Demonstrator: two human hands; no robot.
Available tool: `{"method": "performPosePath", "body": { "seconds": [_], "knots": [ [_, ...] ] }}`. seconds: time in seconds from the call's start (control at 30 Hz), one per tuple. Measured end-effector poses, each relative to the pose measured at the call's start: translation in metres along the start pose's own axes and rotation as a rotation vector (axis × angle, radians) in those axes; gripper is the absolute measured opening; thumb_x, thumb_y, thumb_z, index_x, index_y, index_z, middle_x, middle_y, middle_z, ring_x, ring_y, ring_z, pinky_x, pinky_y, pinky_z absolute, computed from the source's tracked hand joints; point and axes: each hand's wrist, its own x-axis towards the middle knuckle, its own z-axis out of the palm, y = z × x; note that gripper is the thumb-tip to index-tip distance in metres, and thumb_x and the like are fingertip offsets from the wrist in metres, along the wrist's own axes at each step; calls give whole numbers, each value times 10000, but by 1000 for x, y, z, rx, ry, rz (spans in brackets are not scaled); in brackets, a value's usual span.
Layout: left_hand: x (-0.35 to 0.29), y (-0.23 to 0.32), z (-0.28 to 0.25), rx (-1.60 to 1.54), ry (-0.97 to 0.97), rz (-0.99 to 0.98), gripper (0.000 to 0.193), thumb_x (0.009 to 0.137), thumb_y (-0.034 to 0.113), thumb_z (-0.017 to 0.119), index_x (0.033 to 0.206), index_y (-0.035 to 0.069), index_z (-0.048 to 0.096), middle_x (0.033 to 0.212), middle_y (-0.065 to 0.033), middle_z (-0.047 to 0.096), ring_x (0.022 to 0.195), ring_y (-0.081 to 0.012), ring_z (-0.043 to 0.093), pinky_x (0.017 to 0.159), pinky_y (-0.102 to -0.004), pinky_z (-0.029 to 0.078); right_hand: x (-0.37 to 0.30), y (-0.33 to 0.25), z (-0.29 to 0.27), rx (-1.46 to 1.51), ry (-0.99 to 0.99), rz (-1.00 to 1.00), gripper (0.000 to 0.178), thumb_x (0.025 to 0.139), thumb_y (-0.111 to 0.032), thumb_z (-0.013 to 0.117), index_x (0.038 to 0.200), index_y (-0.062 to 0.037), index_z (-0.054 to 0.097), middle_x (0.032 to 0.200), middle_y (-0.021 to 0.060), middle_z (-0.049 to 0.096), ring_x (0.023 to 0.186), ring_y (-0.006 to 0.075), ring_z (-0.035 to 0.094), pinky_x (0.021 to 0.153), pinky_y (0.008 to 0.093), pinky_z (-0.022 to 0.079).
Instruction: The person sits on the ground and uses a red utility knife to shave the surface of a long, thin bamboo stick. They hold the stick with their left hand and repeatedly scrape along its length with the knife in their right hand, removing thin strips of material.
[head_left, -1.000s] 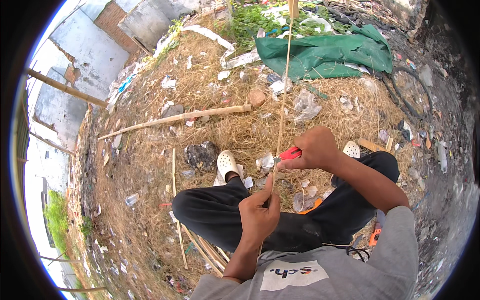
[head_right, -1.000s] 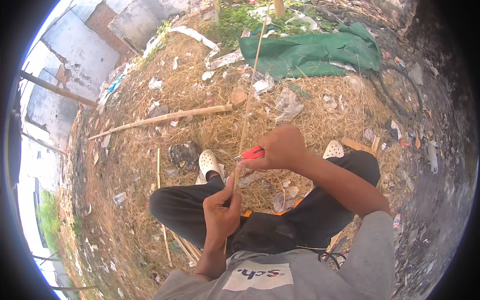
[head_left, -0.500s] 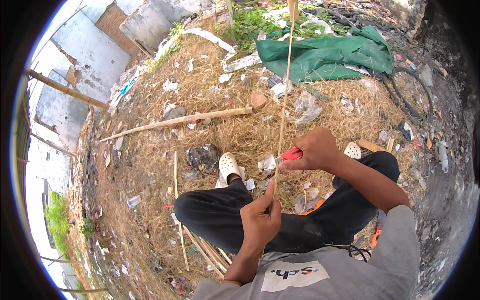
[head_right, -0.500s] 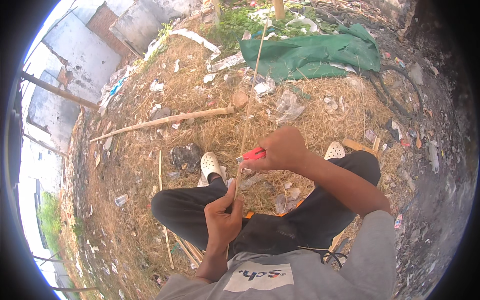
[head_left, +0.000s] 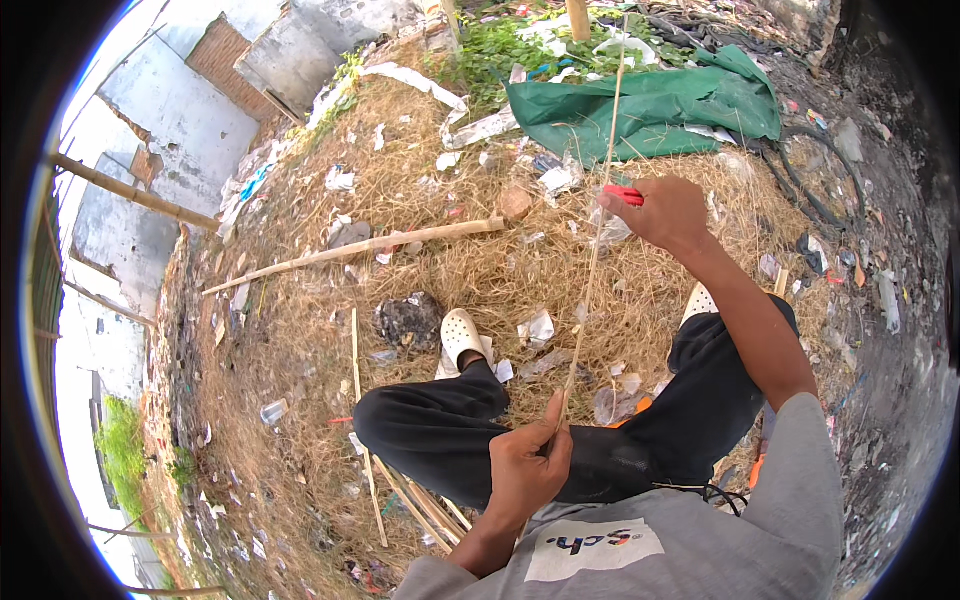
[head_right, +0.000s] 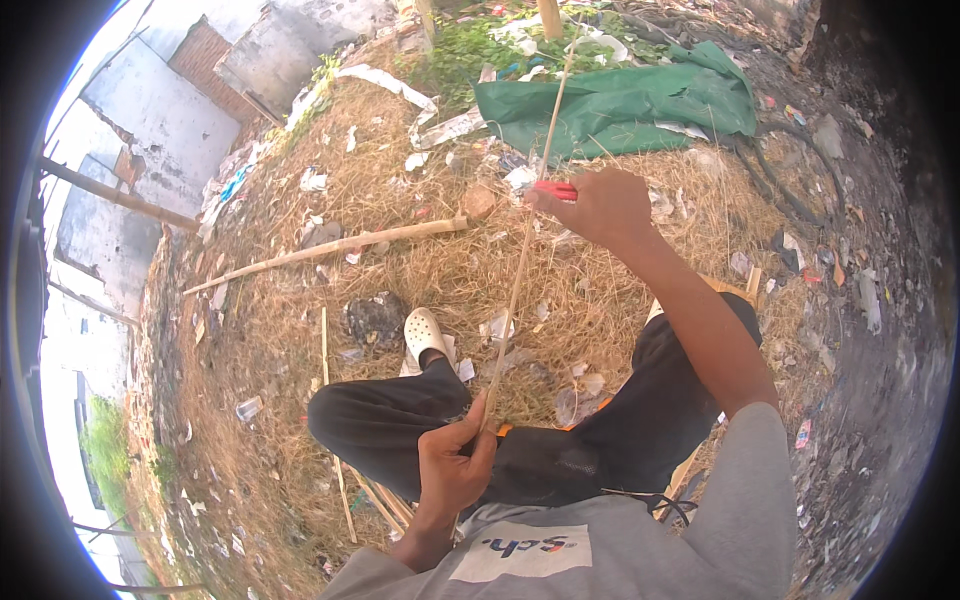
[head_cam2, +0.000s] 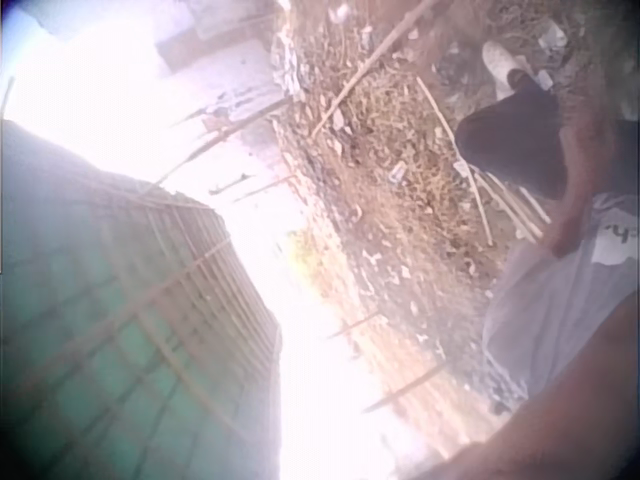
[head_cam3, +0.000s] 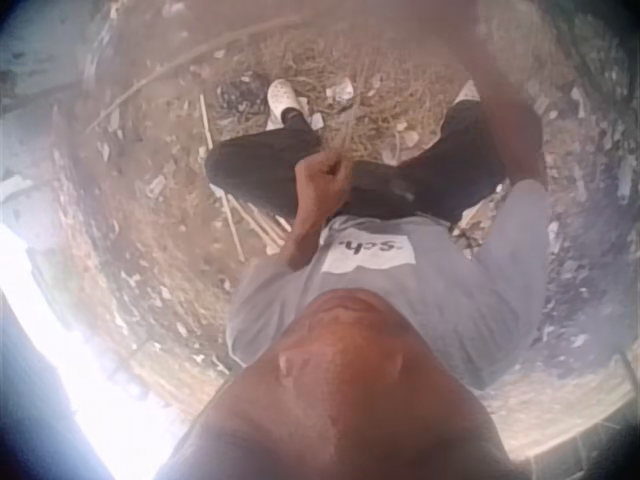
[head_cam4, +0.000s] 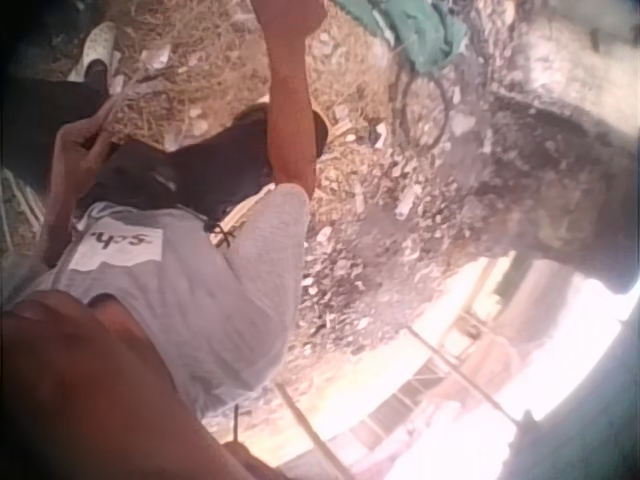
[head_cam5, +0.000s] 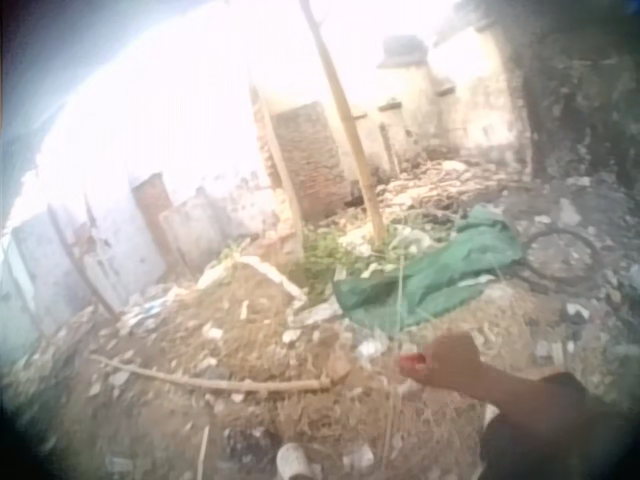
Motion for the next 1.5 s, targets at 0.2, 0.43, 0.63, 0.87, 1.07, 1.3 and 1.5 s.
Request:
{"method": "performPosePath", "body": {
  "seconds": [0.2, 0.43, 0.63, 0.87, 1.07, 1.3, 1.5],
  "knots": [
    [-9, -13, -1, -39, 55, -14, 383, 836, -5, 656, 1217, -45, 640, 544, -66, 434, 547, -15, 408, 500, -215, 372, -49, -33, -11, 176, -148, -244, 690, 748, -752, 615, 551, -91, 619, 445, 93, 497, 419, 288, 537, 437, 398, 407],
    [8, -23, 3, -38, 184, -20, 378, 858, -6, 643, 1234, -48, 630, 609, 6, 449, 594, -3, 419, 515, -195, 363, -91, -70, -18, 341, -295, -445, 665, 705, -728, 684, 515, -103, 557, 414, 69, 445, 375, 275, 482, 413, 390, 369],
    [22, -1, 9, 39, 138, -22, 359, 891, -15, 616, 1245, -72, 612, 681, 64, 549, 635, 9, 452, 540, -165, 353, -80, -59, -15, 282, -214, -399, 640, 698, -702, 698, 512, -105, 559, 432, 81, 471, 400, 282, 516, 410, 393, 375],
    [16, -4, 11, 19, 115, 8, 365, 887, -13, 613, 1247, -74, 610, 662, 57, 538, 624, 4, 453, 534, -174, 361, -77, -56, -22, 255, -243, -293, 681, 702, -733, 672, 503, -90, 574, 425, 108, 480, 417, 298, 552, 417, 401, 408],
    [17, 0, 7, 58, 121, 32, 367, 888, -16, 607, 1250, -75, 608, 636, 45, 521, 613, 1, 449, 523, -183, 363, -62, -44, -13, 226, -188, -306, 734, 688, -790, 638, 478, -96, 527, 432, 94, 457, 397, 290, 491, 406, 403, 369],
    [-4, 1, 4, 43, 69, 68, 360, 888, -19, 608, 1245, -66, 613, 616, 32, 534, 606, 2, 461, 536, -181, 374, -12, -13, -16, 56, -3, -121, 687, 744, -747, 619, 528, -97, 573, 452, 109, 487, 429, 308, 534, 443, 412, 411],
    [-13, -2, -3, 65, 78, 16, 349, 873, -35, 618, 1221, -61, 633, 599, -5, 544, 606, 1, 470, 555, -178, 385, -47, -33, -12, 107, -139, -279, 708, 741, -780, 597, 570, -95, 649, 448, 99, 521, 433, 274, 579, 444, 388, 445]
  ]
}}
